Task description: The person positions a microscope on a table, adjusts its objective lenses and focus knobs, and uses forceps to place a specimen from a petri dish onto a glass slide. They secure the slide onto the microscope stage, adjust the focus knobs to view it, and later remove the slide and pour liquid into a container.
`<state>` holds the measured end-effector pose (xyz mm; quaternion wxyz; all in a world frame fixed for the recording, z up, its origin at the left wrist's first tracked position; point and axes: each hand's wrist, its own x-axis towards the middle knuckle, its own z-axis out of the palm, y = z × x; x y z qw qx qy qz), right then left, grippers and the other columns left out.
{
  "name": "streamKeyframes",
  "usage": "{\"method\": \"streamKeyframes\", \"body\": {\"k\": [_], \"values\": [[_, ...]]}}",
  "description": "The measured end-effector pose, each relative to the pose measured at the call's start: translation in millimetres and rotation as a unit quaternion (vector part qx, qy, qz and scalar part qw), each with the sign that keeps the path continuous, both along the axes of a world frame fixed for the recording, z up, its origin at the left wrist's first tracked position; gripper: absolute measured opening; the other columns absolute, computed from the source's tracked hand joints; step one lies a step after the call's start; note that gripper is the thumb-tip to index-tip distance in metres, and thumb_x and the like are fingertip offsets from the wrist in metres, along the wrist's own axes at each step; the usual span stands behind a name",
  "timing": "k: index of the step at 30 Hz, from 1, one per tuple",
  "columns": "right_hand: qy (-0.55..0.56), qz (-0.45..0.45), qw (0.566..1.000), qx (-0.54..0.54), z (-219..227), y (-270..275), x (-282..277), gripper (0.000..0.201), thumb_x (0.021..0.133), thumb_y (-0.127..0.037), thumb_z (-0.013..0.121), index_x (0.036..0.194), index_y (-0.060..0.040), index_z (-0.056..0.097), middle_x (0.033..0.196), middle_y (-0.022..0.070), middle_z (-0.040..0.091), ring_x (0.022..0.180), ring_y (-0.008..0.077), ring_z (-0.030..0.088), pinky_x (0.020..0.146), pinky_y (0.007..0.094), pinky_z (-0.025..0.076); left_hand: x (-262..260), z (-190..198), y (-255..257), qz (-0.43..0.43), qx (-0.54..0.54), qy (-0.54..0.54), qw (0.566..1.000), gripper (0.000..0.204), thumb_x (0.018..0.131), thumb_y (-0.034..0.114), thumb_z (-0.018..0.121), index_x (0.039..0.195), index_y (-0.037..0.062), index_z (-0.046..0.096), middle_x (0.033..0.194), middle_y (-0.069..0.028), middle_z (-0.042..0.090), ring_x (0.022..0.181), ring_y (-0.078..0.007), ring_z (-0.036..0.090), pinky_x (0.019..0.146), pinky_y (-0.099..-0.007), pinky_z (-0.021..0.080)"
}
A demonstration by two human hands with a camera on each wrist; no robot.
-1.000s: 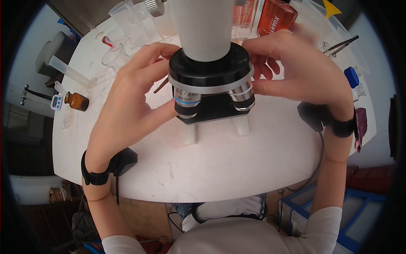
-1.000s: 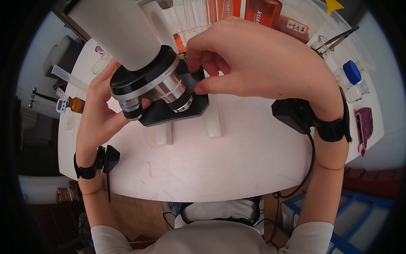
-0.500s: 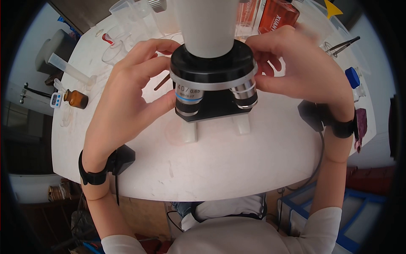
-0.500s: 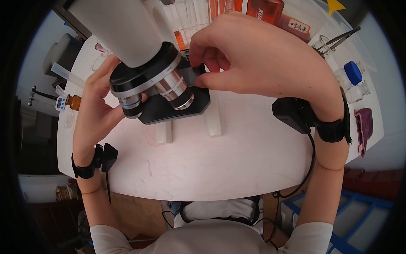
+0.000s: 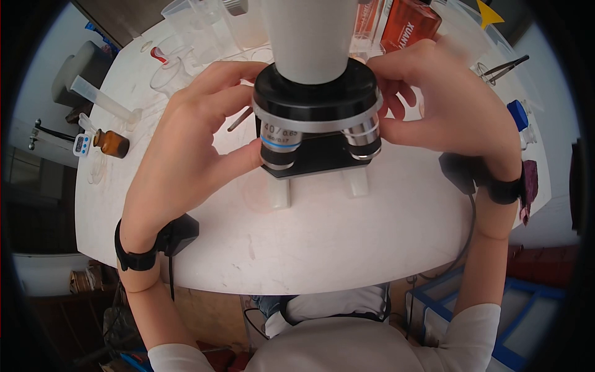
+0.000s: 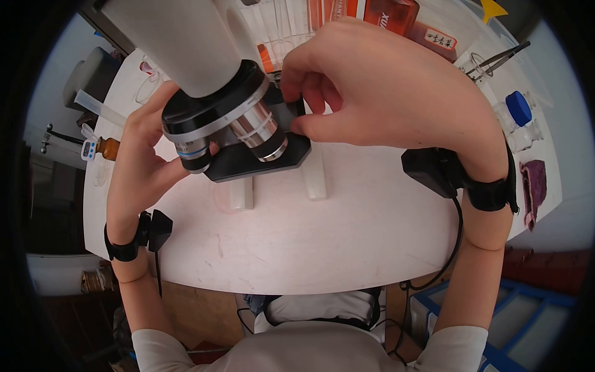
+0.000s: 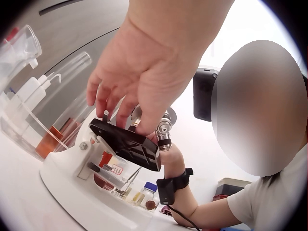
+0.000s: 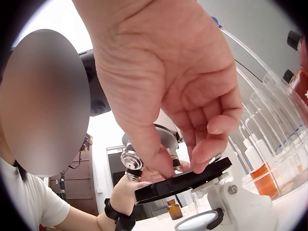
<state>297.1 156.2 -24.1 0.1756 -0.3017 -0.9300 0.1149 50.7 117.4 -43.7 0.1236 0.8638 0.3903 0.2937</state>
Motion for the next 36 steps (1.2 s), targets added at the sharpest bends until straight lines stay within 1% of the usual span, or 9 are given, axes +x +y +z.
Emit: {"method": "streamKeyframes", "body": {"k": [3,8,12,17,20,24,26,32,36], "values": [[-0.002,0.010,1.000,0.014,1,-3,2,0.017,0.061,-0.010,0.062,0.073,-0.0002,0.056,0.059,0.0045,0.055,0.054,0.0135,0.053,0.050,0.0231,0.041,1,1,-2,-0.005,-0.007,-0.005,1.000,0.032,0.063,0.009,0.073,0.089,-0.0042,0.060,0.113,-0.0133,0.056,0.091,-0.0216,0.058,0.080,-0.0279,0.043],[-0.004,0.031,0.997,-0.075,5,-3,-1,0.019,0.059,-0.010,0.064,0.075,-0.0022,0.061,0.057,0.0018,0.055,0.052,0.0109,0.050,0.048,0.0214,0.038,1,1,-4,-0.008,-0.020,-0.028,0.999,0.029,0.057,0.006,0.072,0.083,-0.0023,0.061,0.109,-0.0122,0.057,0.089,-0.0220,0.058,0.081,-0.0288,0.042],[-0.001,0.048,0.998,-0.047,1,-2,1,0.021,0.058,-0.009,0.064,0.078,-0.0034,0.063,0.057,0.0009,0.055,0.051,0.0101,0.050,0.048,0.0209,0.038,0,0,-3,-0.019,-0.029,-0.041,0.999,0.026,0.053,0.004,0.070,0.077,-0.0006,0.061,0.105,-0.0114,0.058,0.089,-0.0216,0.058,0.082,-0.0293,0.041],[-0.001,0.021,0.998,-0.058,4,-4,-2,0.015,0.057,-0.008,0.063,0.071,-0.0034,0.060,0.056,0.0008,0.054,0.051,0.0103,0.049,0.048,0.0208,0.037,0,0,-1,-0.024,-0.007,-0.052,0.998,0.026,0.051,0.004,0.070,0.076,-0.0010,0.061,0.106,-0.0122,0.059,0.090,-0.0219,0.058,0.083,-0.0296,0.041],[0.043,0.038,0.998,-0.022,-1,-4,-1,0.012,0.057,-0.008,0.062,0.066,-0.0029,0.056,0.056,0.0012,0.053,0.052,0.0105,0.049,0.049,0.0213,0.038,-1,-1,2,-0.026,-0.029,-0.070,0.997,0.029,0.051,0.004,0.070,0.079,-0.0019,0.062,0.109,-0.0133,0.059,0.095,-0.0229,0.058,0.085,-0.0306,0.040],[0.021,0.037,0.999,0.018,5,-5,-2,0.012,0.056,-0.008,0.061,0.064,-0.0021,0.054,0.056,0.0020,0.053,0.052,0.0108,0.050,0.050,0.0219,0.039,-4,0,6,-0.042,0.002,-0.062,0.997,0.035,0.053,0.006,0.071,0.086,-0.0038,0.062,0.112,-0.0128,0.058,0.100,-0.0239,0.056,0.089,-0.0313,0.039],[-0.022,0.005,0.999,0.023,6,-4,-2,0.015,0.056,-0.009,0.061,0.068,-0.0015,0.055,0.057,0.0025,0.053,0.053,0.0110,0.050,0.052,0.0221,0.039,-5,-1,9,-0.052,0.013,-0.058,0.997,0.038,0.053,0.006,0.072,0.089,-0.0043,0.061,0.112,-0.0123,0.058,0.102,-0.0240,0.056,0.089,-0.0315,0.039],[0.018,-0.010,1.000,-0.019,-4,8,-1,0.027,0.058,-0.010,0.061,0.082,0.0015,0.060,0.058,0.0036,0.052,0.054,0.0110,0.052,0.052,0.0221,0.041,-5,-6,15,-0.039,0.029,-0.064,0.997,0.045,0.058,0.009,0.076,0.098,-0.0053,0.059,0.109,-0.0111,0.059,0.100,-0.0228,0.056,0.088,-0.0300,0.039],[0.007,-0.009,1.000,-0.016,-3,8,0,0.028,0.060,-0.011,0.061,0.085,0.0027,0.060,0.060,0.0044,0.053,0.055,0.0111,0.052,0.052,0.0222,0.042,-7,-6,19,-0.040,0.041,-0.043,0.997,0.046,0.059,0.008,0.076,0.099,-0.0056,0.058,0.108,-0.0102,0.059,0.098,-0.0224,0.057,0.086,-0.0294,0.040]]}}
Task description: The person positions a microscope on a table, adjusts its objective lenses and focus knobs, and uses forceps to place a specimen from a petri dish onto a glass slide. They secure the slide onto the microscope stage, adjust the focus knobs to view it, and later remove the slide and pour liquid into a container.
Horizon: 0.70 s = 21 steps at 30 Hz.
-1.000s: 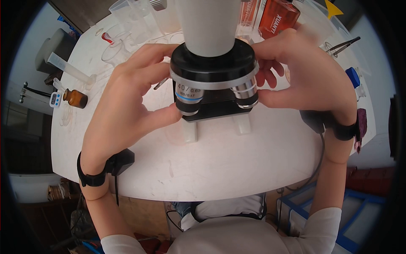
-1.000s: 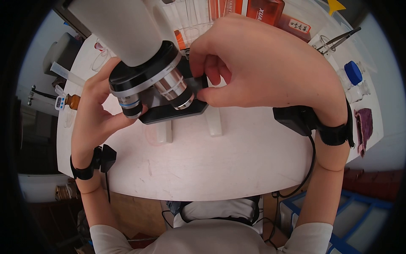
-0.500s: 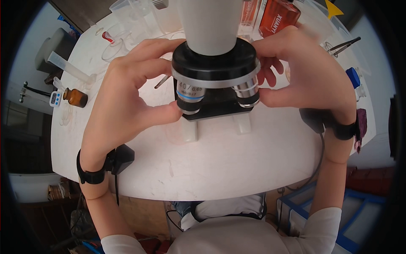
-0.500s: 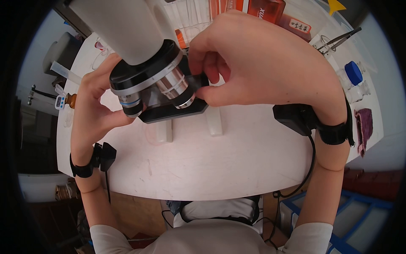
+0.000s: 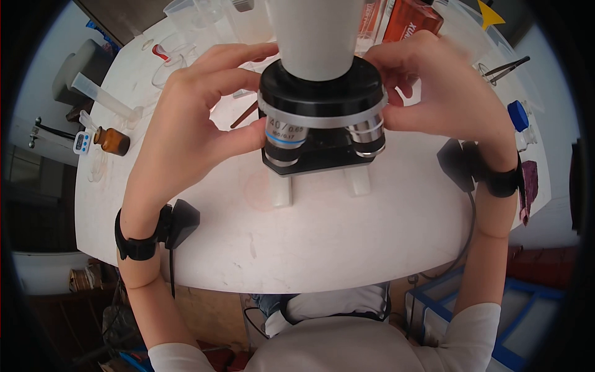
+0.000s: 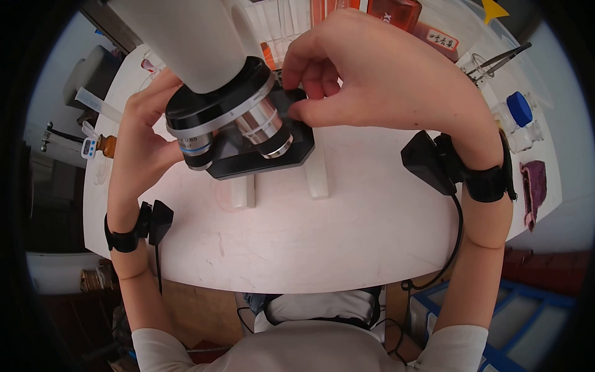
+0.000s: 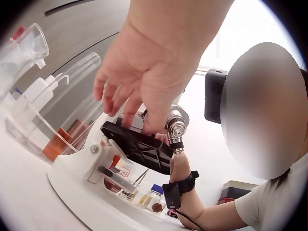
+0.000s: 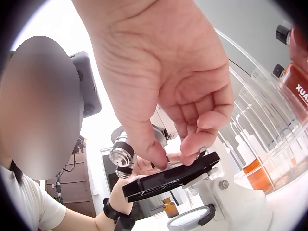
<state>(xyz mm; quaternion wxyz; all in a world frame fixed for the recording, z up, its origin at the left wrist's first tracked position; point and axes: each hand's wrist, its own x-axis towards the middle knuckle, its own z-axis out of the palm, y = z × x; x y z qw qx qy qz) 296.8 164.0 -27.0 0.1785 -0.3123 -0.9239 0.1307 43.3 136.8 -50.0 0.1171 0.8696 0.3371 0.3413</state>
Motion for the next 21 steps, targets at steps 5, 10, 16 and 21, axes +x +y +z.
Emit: {"method": "streamKeyframes", "body": {"k": [5,10,16,21], "values": [[0.048,0.009,0.996,-0.074,1,2,-1,0.029,0.061,-0.011,0.061,0.086,0.0028,0.061,0.061,0.0044,0.053,0.056,0.0106,0.051,0.052,0.0219,0.041,1,-1,-1,-0.004,-0.007,-0.003,1.000,0.045,0.059,0.008,0.075,0.098,-0.0059,0.058,0.108,-0.0100,0.059,0.097,-0.0219,0.057,0.085,-0.0293,0.040],[0.041,0.000,0.996,-0.084,1,2,0,0.029,0.060,-0.011,0.061,0.086,0.0030,0.061,0.061,0.0041,0.052,0.056,0.0100,0.050,0.052,0.0216,0.041,5,1,-8,0.029,-0.053,0.010,0.998,0.045,0.064,0.010,0.074,0.102,-0.0057,0.057,0.109,-0.0108,0.058,0.096,-0.0213,0.057,0.085,-0.0290,0.040],[0.046,-0.009,0.995,-0.093,2,0,-2,0.027,0.060,-0.010,0.060,0.084,0.0034,0.061,0.061,0.0036,0.051,0.055,0.0098,0.049,0.052,0.0214,0.040,3,1,-9,0.018,-0.050,0.034,0.998,0.049,0.063,0.012,0.076,0.104,-0.0048,0.056,0.114,-0.0120,0.056,0.098,-0.0229,0.056,0.086,-0.0292,0.040],[0.047,0.000,0.995,-0.083,2,0,-1,0.026,0.059,-0.009,0.059,0.082,0.0034,0.060,0.059,0.0036,0.050,0.054,0.0100,0.049,0.051,0.0215,0.040,-1,1,-7,0.003,-0.057,0.023,0.998,0.050,0.060,0.012,0.077,0.103,-0.0045,0.057,0.115,-0.0123,0.055,0.099,-0.0236,0.056,0.088,-0.0300,0.039]]}}
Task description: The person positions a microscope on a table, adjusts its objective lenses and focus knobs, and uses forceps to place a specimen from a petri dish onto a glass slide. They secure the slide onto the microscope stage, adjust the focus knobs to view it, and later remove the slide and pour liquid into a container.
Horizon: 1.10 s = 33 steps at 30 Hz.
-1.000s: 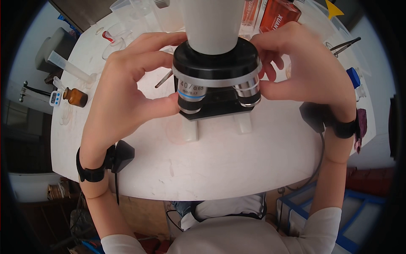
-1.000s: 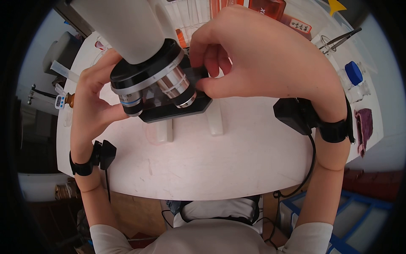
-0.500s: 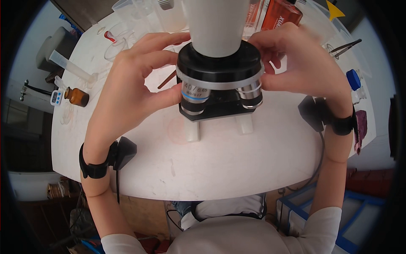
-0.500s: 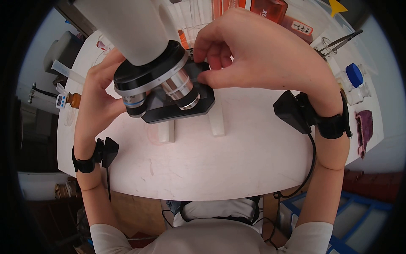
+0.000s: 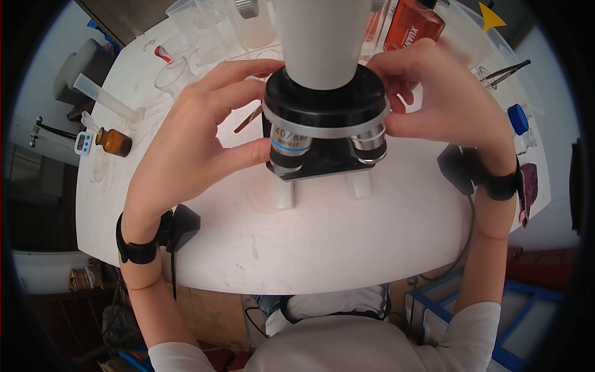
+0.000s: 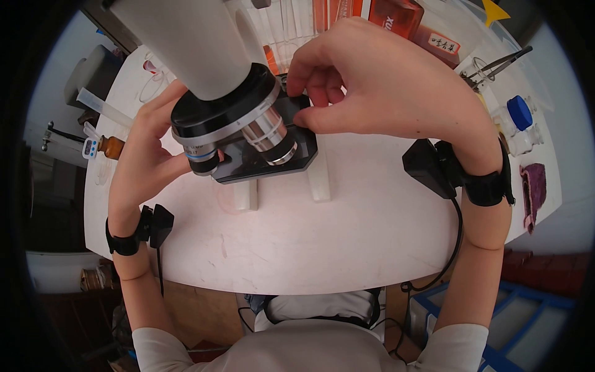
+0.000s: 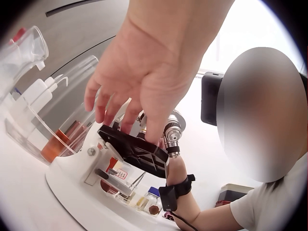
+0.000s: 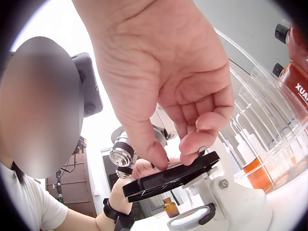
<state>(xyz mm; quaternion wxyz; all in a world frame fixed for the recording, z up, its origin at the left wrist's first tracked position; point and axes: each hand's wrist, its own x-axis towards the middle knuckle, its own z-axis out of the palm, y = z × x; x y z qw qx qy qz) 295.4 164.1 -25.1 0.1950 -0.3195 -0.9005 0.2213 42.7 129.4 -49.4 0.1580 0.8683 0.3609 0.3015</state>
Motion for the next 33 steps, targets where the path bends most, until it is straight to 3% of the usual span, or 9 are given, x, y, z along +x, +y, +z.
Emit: {"method": "streamKeyframes", "body": {"k": [8,15,26,28,33], "values": [[-0.022,-0.005,1.000,-0.003,3.3,0.4,1.3,0.024,0.059,-0.009,0.059,0.081,0.0030,0.060,0.059,0.0050,0.052,0.055,0.0116,0.051,0.052,0.0220,0.041,2.8,4.2,-4.8,0.006,0.012,0.005,1.000,0.048,0.060,0.011,0.077,0.102,-0.0033,0.059,0.115,-0.0125,0.055,0.099,-0.0241,0.055,0.088,-0.0306,0.038],[-0.019,0.013,1.000,0.004,2.0,1.6,3.8,0.025,0.060,-0.008,0.060,0.082,0.0023,0.060,0.059,0.0051,0.052,0.055,0.0117,0.052,0.053,0.0225,0.042,-1.0,4.0,-3.7,-0.012,0.040,0.001,0.999,0.039,0.066,0.004,0.068,0.103,-0.0031,0.058,0.115,-0.0130,0.055,0.100,-0.0251,0.056,0.086,-0.0323,0.041],[-0.037,0.012,0.993,0.110,-2.6,2.5,1.5,0.017,0.069,-0.007,0.064,0.084,0.0002,0.060,0.056,0.0044,0.052,0.050,0.0115,0.049,0.047,0.0210,0.039,-2.9,2.0,-1.2,-0.017,0.036,0.026,0.999,0.044,0.067,0.002,0.069,0.109,0.0027,0.058,0.118,-0.0141,0.055,0.103,-0.0253,0.056,0.087,-0.0337,0.042],[-0.039,0.009,0.993,0.107,-2.4,1.9,1.8,0.015,0.070,-0.007,0.065,0.082,-0.0001,0.060,0.057,0.0047,0.053,0.050,0.0119,0.049,0.047,0.0214,0.039,3.5,2.7,-3.6,0.002,0.045,-0.030,0.999,0.019,0.069,0.003,0.066,0.086,-0.0007,0.060,0.106,-0.0130,0.059,0.085,-0.0264,0.058,0.074,-0.0306,0.046],[-0.068,0.039,0.990,0.119,1.4,3.5,4.6,0.009,0.069,-0.007,0.065,0.075,-0.0006,0.062,0.058,0.0057,0.054,0.050,0.0134,0.050,0.047,0.0226,0.039,-3.8,3.6,0.0,-0.007,0.022,0.001,1.000,0.021,0.066,0.003,0.068,0.086,-0.0001,0.064,0.106,-0.0132,0.060,0.091,-0.0261,0.058,0.079,-0.0316,0.044]]}}
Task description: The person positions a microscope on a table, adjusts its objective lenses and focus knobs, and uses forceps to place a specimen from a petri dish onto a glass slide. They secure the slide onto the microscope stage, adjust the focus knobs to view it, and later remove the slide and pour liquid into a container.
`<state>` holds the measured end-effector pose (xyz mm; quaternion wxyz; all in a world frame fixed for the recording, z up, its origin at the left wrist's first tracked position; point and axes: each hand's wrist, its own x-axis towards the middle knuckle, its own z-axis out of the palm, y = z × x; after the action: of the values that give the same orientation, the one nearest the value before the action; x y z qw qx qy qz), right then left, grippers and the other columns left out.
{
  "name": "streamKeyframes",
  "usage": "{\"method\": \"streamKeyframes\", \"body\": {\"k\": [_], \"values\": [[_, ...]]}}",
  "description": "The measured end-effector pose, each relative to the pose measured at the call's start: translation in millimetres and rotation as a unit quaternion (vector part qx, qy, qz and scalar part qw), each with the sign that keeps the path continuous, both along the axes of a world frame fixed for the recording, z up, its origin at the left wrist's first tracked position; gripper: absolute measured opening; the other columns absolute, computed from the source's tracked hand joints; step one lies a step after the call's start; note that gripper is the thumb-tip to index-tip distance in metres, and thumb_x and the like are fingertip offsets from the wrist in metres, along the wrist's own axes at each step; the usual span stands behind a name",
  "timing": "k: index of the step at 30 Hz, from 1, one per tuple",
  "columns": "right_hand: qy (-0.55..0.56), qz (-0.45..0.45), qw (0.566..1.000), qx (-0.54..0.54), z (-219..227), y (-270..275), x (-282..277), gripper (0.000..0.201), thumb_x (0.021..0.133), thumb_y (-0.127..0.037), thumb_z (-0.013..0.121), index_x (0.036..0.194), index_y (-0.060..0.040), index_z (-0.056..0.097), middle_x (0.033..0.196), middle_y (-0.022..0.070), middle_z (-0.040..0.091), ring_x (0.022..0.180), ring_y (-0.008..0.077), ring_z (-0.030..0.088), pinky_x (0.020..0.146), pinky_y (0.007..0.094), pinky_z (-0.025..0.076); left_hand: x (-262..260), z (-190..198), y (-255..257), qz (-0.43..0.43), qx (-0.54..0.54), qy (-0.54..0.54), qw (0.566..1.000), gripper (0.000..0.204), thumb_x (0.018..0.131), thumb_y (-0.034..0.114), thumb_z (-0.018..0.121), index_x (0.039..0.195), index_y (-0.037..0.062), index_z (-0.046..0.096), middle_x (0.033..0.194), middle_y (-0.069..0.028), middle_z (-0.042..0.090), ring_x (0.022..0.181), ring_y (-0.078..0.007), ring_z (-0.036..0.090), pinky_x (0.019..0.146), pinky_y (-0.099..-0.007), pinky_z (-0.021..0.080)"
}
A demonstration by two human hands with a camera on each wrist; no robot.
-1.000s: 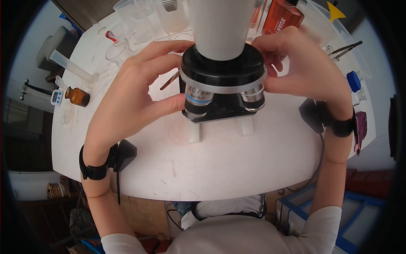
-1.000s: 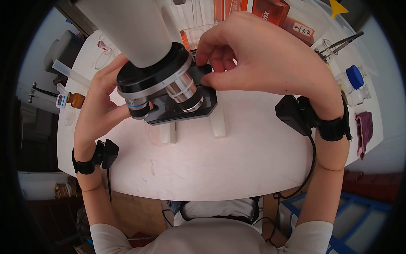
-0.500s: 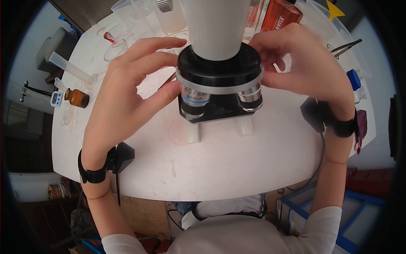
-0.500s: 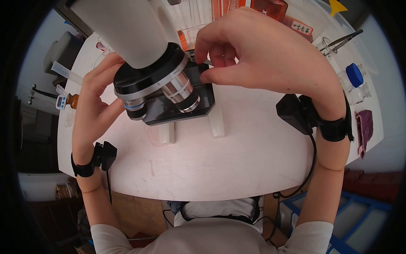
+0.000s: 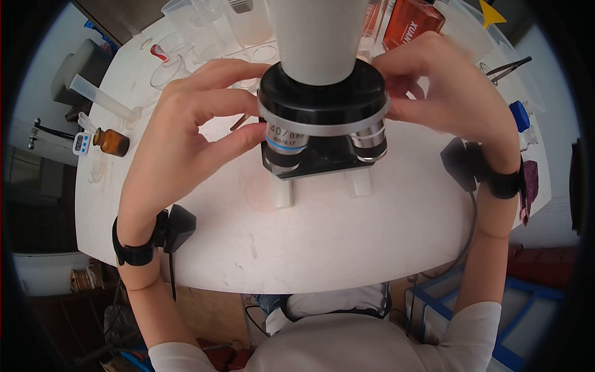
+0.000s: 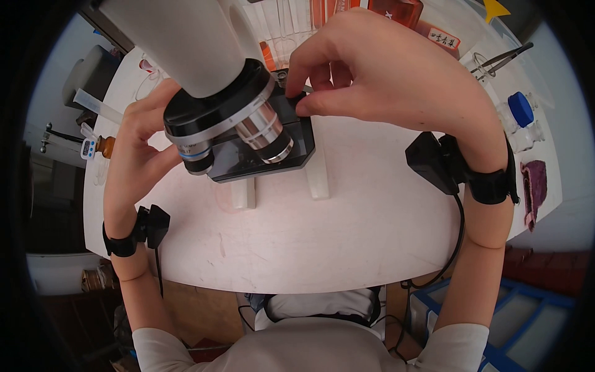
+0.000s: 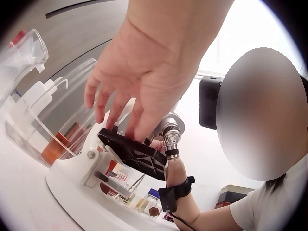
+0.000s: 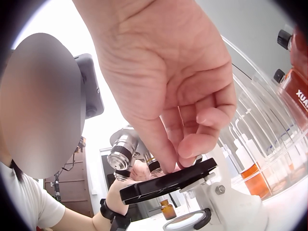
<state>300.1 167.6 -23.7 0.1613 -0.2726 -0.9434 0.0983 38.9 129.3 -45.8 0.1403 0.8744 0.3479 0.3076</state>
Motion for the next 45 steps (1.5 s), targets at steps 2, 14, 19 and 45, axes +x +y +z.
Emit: {"method": "streamKeyframes", "body": {"k": [2,14,19,45], "values": [[0.005,-0.008,1.000,0.009,0.2,-2.1,-1.1,0.007,0.068,-0.006,0.065,0.070,-0.0006,0.062,0.058,0.0061,0.056,0.050,0.0144,0.051,0.048,0.0232,0.040,-0.7,0.9,0.0,-0.006,-0.004,0.021,1.000,0.026,0.064,0.004,0.070,0.090,0.0009,0.066,0.106,-0.0129,0.060,0.094,-0.0254,0.058,0.082,-0.0316,0.043],[0.040,-0.014,0.997,-0.069,0.2,-1.4,1.1,0.019,0.063,-0.015,0.071,0.069,-0.0008,0.061,0.056,0.0048,0.055,0.051,0.0132,0.052,0.048,0.0226,0.040,-2.6,4.2,-4.1,-0.011,-0.056,0.017,0.998,0.022,0.064,0.006,0.070,0.084,-0.0012,0.065,0.104,-0.0137,0.059,0.092,-0.0262,0.057,0.081,-0.0318,0.042],[0.010,-0.024,0.996,-0.091,4.9,-5.5,1.6,0.031,0.057,-0.021,0.077,0.074,-0.0015,0.062,0.056,0.0029,0.054,0.052,0.0123,0.052,0.048,0.0222,0.039,2.6,5.5,-5.0,-0.026,-0.010,0.029,0.999,0.032,0.059,0.012,0.075,0.086,-0.0009,0.064,0.105,-0.0130,0.059,0.091,-0.0254,0.058,0.081,-0.0317,0.042],[-0.008,-0.046,0.991,-0.125,6.1,-7.1,-3.4,0.033,0.055,-0.013,0.074,0.080,0.0004,0.058,0.057,0.0032,0.053,0.052,0.0119,0.051,0.048,0.0214,0.039,2.7,1.8,-5.4,-0.013,-0.040,0.016,0.999,0.030,0.060,0.009,0.072,0.087,-0.0017,0.064,0.110,-0.0137,0.058,0.095,-0.0264,0.058,0.084,-0.0326,0.041]]}}
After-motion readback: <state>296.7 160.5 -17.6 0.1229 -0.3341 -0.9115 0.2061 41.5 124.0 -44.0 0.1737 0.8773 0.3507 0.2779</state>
